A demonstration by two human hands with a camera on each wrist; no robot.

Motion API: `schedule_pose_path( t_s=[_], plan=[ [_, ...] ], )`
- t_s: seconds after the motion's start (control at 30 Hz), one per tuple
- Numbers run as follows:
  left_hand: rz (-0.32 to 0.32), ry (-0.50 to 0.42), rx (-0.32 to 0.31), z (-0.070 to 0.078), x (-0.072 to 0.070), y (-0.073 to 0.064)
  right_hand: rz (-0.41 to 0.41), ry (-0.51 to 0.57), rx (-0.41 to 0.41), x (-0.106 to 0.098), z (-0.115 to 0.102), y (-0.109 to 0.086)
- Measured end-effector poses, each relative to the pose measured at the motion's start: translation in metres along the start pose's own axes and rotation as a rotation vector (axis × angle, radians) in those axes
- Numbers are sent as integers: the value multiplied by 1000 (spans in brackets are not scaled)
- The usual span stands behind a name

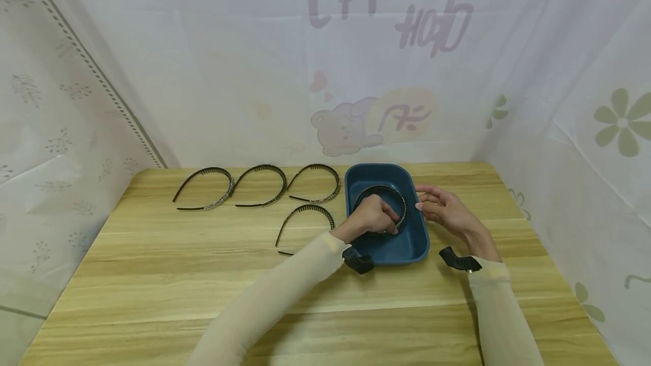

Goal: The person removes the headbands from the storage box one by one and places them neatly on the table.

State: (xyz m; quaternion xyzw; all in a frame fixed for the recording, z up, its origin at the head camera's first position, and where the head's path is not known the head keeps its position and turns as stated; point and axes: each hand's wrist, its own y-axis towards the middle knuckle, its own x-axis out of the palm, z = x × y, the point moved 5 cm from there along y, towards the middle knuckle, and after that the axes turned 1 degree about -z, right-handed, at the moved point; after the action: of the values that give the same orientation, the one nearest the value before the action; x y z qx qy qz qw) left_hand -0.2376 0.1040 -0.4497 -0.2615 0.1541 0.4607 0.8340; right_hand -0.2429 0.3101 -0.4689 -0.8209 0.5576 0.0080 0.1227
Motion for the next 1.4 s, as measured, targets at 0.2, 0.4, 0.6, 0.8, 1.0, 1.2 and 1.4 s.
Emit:
schedule_pose_path(
  t_s=[0.2, 0.4, 0.6, 0.8, 1.0, 1.2, 1.4],
  plan=[
    [11, -19, 71, 5, -2, -6, 0, 10, -3, -1, 0, -1],
    [19, -75, 120, 10, -5, -12, -6, 13, -9, 0, -1, -2],
    [26, -171, 135, 10, -7, -17, -6, 9, -8, -1, 0, -1],
    [29, -216, 177, 9, -7, -20, -6, 9, -23, 0, 0, -1],
    [37, -208, 217, 11, -8, -22, -4, 4, -17, 0, 1, -1],
    [45, -210, 242, 12, -12, -25, -5, 10, -15, 0, 0, 0],
    [34, -246, 272, 11, -17, -31, -3, 14, -20, 3, 1, 2]
  ],
)
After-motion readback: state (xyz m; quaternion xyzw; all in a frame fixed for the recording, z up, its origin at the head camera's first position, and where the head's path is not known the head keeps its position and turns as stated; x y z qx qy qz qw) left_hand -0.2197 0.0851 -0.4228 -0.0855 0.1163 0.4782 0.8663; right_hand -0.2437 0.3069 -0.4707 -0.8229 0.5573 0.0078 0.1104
